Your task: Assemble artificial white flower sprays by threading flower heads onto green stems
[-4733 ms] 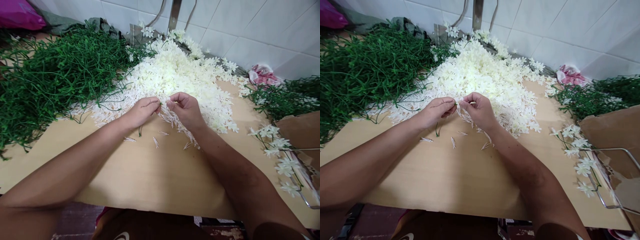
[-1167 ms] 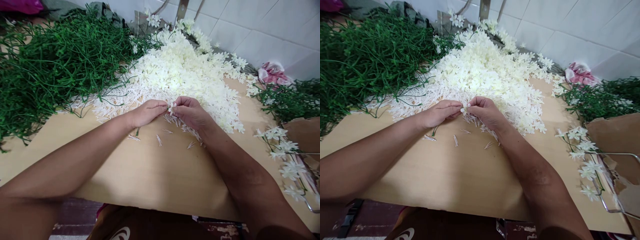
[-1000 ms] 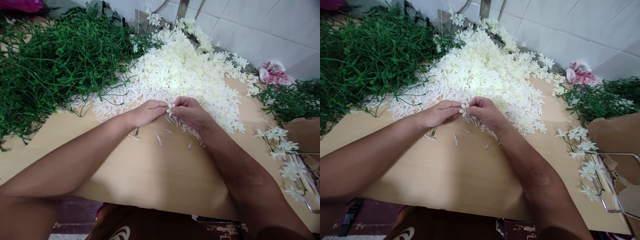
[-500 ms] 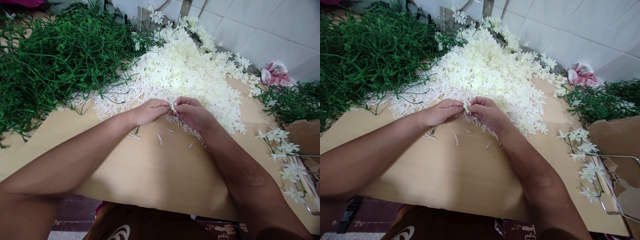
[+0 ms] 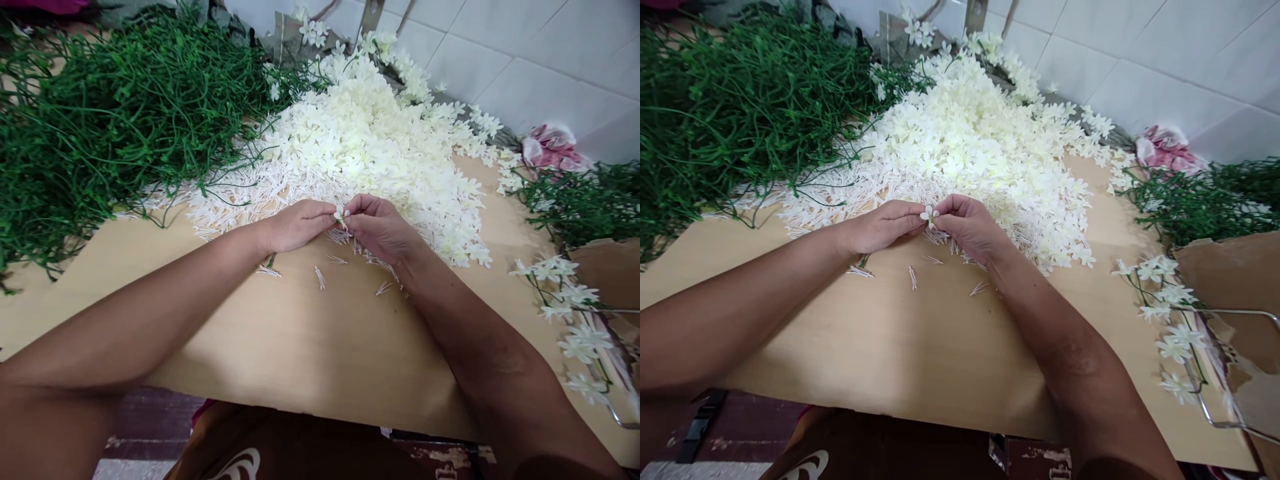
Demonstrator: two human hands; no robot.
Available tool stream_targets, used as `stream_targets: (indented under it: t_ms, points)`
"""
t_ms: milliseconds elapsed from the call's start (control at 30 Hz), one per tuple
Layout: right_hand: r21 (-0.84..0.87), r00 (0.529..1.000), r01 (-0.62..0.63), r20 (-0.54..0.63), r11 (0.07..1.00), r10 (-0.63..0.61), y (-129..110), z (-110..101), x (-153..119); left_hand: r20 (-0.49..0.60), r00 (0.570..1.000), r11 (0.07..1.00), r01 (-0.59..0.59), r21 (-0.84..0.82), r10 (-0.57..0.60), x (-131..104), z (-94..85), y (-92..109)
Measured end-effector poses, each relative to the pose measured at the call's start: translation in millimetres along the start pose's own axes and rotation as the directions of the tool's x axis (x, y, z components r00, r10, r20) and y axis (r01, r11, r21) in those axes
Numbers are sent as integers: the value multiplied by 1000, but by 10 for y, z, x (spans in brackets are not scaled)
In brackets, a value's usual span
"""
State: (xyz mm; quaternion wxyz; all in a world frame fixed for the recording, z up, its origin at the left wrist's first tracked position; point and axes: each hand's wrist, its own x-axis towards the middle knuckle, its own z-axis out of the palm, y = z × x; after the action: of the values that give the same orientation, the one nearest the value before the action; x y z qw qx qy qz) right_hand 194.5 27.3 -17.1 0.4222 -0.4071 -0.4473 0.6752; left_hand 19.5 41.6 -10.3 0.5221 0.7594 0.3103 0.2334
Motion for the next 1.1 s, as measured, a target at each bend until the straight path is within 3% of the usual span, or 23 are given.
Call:
stream_targets:
  t_ms: [333,567,933,1100]
  points:
    - [23,999,-16,31,1000,15,-28,-52,-2,-16,1000,996,-11,-92,10,16,4,-37]
    - [-87,999,25,24,996,-23,-37,-66,-6,-3,999,999,-36,-40,36,12,-12,-6]
    - [-79,998,-8,65,997,14,12,-95,30,15,1000,979,21,-204,-18,9,40,-30]
    - [-74,991,-38,127,997,47,-1,-96,31,41,998,980,48,-195,-41,-13,54,-3]
